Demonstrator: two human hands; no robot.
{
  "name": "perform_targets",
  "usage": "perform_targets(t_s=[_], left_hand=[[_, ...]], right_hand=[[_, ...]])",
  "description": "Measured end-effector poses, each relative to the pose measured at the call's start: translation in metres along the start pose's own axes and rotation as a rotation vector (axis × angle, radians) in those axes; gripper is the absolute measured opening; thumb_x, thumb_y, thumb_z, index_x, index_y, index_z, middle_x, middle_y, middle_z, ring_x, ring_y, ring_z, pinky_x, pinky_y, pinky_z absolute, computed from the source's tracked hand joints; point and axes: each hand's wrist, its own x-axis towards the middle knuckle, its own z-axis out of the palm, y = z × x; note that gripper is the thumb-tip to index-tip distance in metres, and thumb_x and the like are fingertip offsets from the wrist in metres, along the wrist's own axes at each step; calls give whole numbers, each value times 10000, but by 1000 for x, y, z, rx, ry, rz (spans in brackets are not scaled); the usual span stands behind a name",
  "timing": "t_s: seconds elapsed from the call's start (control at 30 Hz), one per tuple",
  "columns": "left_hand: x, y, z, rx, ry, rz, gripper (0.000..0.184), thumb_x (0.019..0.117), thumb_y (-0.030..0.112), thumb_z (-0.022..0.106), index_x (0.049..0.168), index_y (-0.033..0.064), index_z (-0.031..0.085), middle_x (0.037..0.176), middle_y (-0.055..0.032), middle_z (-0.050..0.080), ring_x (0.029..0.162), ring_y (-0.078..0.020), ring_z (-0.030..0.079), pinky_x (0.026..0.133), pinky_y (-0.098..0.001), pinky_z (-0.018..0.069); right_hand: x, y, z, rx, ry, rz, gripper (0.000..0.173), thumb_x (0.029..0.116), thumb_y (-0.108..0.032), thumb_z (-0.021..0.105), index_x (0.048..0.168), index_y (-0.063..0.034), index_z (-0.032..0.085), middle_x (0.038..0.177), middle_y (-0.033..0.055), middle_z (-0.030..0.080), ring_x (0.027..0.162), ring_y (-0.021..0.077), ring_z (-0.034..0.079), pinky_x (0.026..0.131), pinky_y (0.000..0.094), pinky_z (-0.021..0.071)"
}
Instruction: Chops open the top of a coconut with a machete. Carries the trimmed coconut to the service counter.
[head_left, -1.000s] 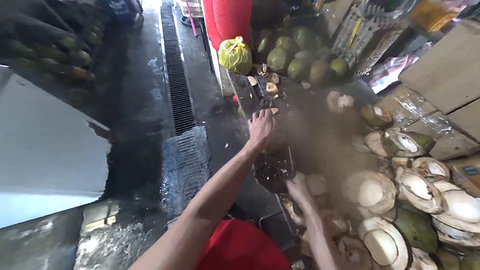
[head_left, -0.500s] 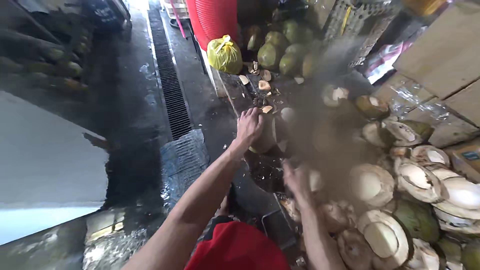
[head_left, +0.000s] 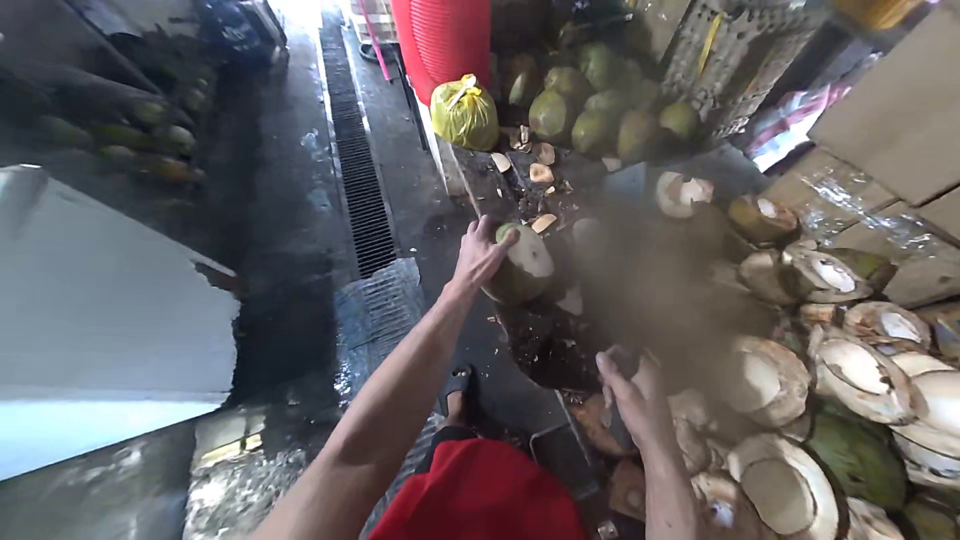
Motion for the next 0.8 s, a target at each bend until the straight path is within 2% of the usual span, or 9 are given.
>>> perform_targets(t_s=[0.07,0.13,0.27,0.33,0.37,0.43,0.53,0.67,0.8], left_hand=[[2,-7,9,4,42,31,607,857,551,677,1301,139,630,1320,-169,595,1165,-342,604,943,-585,502],[5,-13,9,-24,24,95,570,851,502,672,1282,130,641,1279,-155,615,1137,-309,614,921,-561,508],[9,-22,-2,-125,-81,197,515,872,427,666,1287,123,644,1281,-106,632,1173,-222,614,987,-495,513],[10,-24,-4,-146,-115,243,536,865,430,657,1294,108,639,1297,-100,632,1181,-206,615,996,-474,515],[11,-27,-3,-163,-124,277,541,865,426,656,1296,99,640,1305,-98,632,1186,-196,615,1006,-459,514],[8,-30,0,-201,-135,319,567,847,441,663,1300,100,646,1303,-84,640,1183,-174,619,1009,-433,519],[6,-31,5,-203,-114,194,626,826,473,676,1352,140,617,1328,-94,622,1208,-198,604,1016,-468,509],[1,-32,6,-229,-19,22,533,861,479,646,1311,192,646,1261,-86,667,1142,-215,643,963,-528,520],[-10,-44,6,-294,31,81,594,866,511,622,1343,156,628,1275,-79,669,1144,-190,646,970,-490,534]], right_hand=[[-10,2,3,-54,22,36,422,973,-442,605,1131,-52,631,671,58,607,457,187,560,436,365,538],[-21,0,1,10,-4,48,437,1008,-451,545,1120,-33,608,656,67,593,442,197,555,425,367,543],[-40,-17,-17,28,-67,44,473,1032,-497,493,1034,-35,595,611,50,584,416,190,555,403,362,551],[-52,-34,-42,-84,-238,233,443,1027,-489,498,1021,-59,604,606,47,586,414,181,553,403,352,539],[-56,-40,-55,-112,-347,357,410,1038,-459,499,1060,-62,603,631,57,591,437,190,563,426,362,542],[-66,-43,-65,-89,-421,465,347,1058,-390,496,1047,-55,586,645,60,593,453,186,566,444,357,545],[-80,-21,-45,-89,-344,392,339,1063,-355,505,1080,-24,579,643,63,588,465,188,571,461,369,555],[-81,46,-3,-259,-200,239,421,1032,-395,536,1190,-11,609,694,66,652,516,190,629,519,395,586],[-100,3,-15,-61,-208,249,345,1066,-290,496,1199,17,580,688,74,625,476,198,603,466,392,581]])
